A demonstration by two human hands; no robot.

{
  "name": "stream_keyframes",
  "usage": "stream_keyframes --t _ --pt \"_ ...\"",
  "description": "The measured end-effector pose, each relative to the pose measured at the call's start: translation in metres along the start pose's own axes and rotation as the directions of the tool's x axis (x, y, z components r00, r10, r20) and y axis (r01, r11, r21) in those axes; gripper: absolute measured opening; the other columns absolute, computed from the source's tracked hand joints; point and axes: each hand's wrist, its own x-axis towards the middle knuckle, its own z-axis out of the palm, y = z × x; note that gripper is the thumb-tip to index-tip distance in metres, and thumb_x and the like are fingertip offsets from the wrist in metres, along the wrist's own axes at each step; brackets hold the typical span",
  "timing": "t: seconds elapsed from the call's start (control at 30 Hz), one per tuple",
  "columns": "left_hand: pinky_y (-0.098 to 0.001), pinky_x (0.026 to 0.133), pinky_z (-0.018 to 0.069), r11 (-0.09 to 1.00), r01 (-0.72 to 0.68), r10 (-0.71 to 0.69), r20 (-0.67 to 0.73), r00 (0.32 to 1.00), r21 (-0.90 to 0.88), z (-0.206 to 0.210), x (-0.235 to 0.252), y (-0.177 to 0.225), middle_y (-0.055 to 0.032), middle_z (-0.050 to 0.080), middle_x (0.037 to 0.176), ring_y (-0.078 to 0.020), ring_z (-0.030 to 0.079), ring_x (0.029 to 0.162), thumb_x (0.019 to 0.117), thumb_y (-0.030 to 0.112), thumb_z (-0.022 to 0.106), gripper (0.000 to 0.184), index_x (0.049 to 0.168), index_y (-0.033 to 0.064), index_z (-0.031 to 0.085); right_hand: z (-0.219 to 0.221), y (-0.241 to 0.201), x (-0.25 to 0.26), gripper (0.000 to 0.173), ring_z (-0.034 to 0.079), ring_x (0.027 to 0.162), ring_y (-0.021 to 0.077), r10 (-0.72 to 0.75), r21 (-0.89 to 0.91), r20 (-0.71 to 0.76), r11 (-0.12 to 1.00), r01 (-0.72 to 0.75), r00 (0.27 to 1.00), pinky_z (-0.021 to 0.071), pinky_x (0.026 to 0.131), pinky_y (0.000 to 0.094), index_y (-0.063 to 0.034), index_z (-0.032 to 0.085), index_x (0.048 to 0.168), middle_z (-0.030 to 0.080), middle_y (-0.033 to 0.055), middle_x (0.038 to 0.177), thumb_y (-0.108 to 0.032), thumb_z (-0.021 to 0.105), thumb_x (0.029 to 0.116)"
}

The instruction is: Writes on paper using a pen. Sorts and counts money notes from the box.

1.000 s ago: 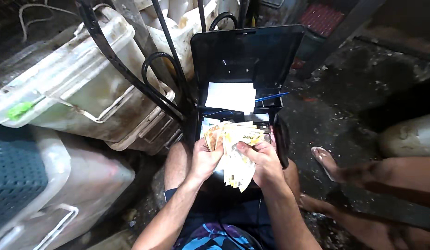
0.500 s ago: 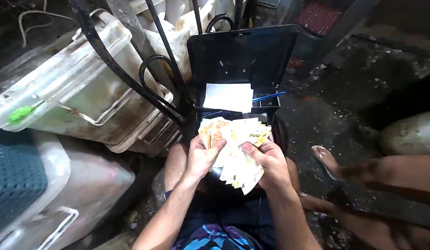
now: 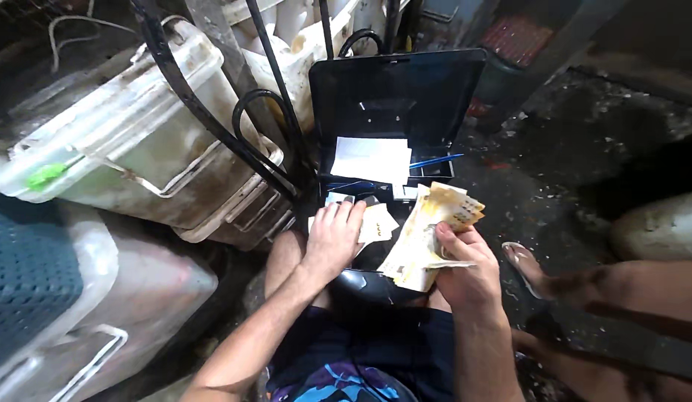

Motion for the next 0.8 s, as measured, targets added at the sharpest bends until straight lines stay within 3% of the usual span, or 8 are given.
stream_keyframes --t 0.1,0.2,0.27,0.37,0.47,0.53,0.6,0.8 --pt "-0.0597 0.107 0.0434 0.999 0.031 -0.036 0.186 0.982 0.029 0.026 0.004 -0.002 -0.0139 0.063 0.132 -0.0362 0.058 0.123 0.0829 0.077 0.063 0.087 0.143 0.0144 0.055 -0.003 -0.006 -0.002 0.03 0.072 0.094 0.0199 0.027 0.008 -0.005 1.0 -0.027 1.0 0.0626 0.085 0.0421 -0.0027 0.055 0.132 0.071 0.0141 0.106 -0.005 0.052 0.103" --pt "-0.0604 0.108 0.0414 0.991 0.085 -0.054 0.265 0.963 -0.107 0.025 0.005 -0.007 -0.0092 0.06 0.138 -0.033 0.055 0.127 0.0668 0.088 0.068 0.107 0.148 0.0209 0.051 -0.006 -0.009 -0.003 0.033 0.072 0.093 0.0198 0.051 0.009 -0.006 0.999 -0.051 0.999 0.0629 0.084 0.0413 -0.0024 0.053 0.134 0.071 0.014 0.107 -0.002 0.049 0.1017" --pt "-0.0609 0.109 0.0402 0.971 0.109 -0.038 0.313 0.949 -0.211 0.019 0.004 -0.011 -0.0053 0.057 0.142 -0.0304 0.052 0.131 0.062 0.083 0.077 0.111 0.153 0.0267 0.045 -0.01 -0.011 -0.004 0.035 0.072 0.094 0.0197 0.058 -0.009 0.005 0.998 -0.058 0.998 0.0625 0.084 0.0406 -0.0028 0.054 0.135 0.071 0.0143 0.109 -0.002 0.049 0.1006" --pt "-0.0574 0.112 0.0395 0.856 0.15 -0.006 0.28 0.96 -0.495 0.003 0.004 -0.018 -0.0019 0.056 0.146 -0.0245 0.05 0.134 0.0798 0.057 0.08 0.086 0.152 0.0238 0.047 -0.009 -0.013 -0.001 0.039 0.071 0.096 0.0197 0.021 -0.079 0.017 0.997 -0.019 1.0 0.0619 0.085 0.0403 -0.0037 0.052 0.137 0.07 0.014 0.112 -0.001 0.05 0.0984" --pt "-0.0436 0.106 0.0525 0.409 0.201 0.013 0.226 0.974 -0.89 -0.013 0.002 -0.004 -0.0049 0.064 0.135 -0.018 0.061 0.123 0.0985 0.044 0.064 0.056 0.144 0.0119 0.056 0.003 -0.013 0.001 0.045 0.072 0.091 0.0201 0.01 -0.2 0.131 0.98 0.017 0.991 0.0635 0.081 0.0404 -0.0082 0.049 0.14 0.071 0.0127 0.107 -0.003 0.055 0.0954" --pt "-0.0397 0.103 0.0531 0.041 0.283 0.109 0.286 0.952 -0.958 -0.018 0.0 0.016 -0.0066 0.067 0.126 -0.0164 0.064 0.116 0.1014 0.047 0.059 0.054 0.139 0.0078 0.057 0.016 -0.007 0.002 0.057 0.073 0.092 0.025 0.025 -0.249 0.237 0.968 0.036 0.971 0.0643 0.08 0.0441 -0.0135 0.042 0.15 0.07 0.015 0.113 -0.003 0.058 0.0959" --pt "-0.0413 0.101 0.0556 -0.165 0.342 0.11 0.327 0.939 -0.925 -0.017 0.003 0.032 -0.011 0.071 0.118 -0.0195 0.068 0.11 0.1012 0.041 0.063 0.049 0.132 0.0026 0.059 0.029 0.0 0.005 0.071 0.072 0.103 0.0289 0.009 -0.292 0.302 0.953 0.084 0.953 0.0635 0.087 0.0467 -0.0192 0.03 0.16 0.067 0.0163 0.126 -0.002 0.059 0.0976" --pt "-0.0393 0.081 0.061 -0.154 0.243 -0.287 0.278 0.917 -0.958 -0.005 0.012 0.042 -0.0133 0.074 0.102 -0.0211 0.072 0.09 0.1078 0.022 0.051 0.027 0.117 0.0028 0.067 0.032 0.016 -0.004 0.103 0.073 0.102 0.0327 0.031 -0.339 0.303 0.938 0.077 0.953 0.0649 0.087 0.0481 -0.0233 0.002 0.165 0.069 0.017 0.125 0.002 0.069 0.0914"
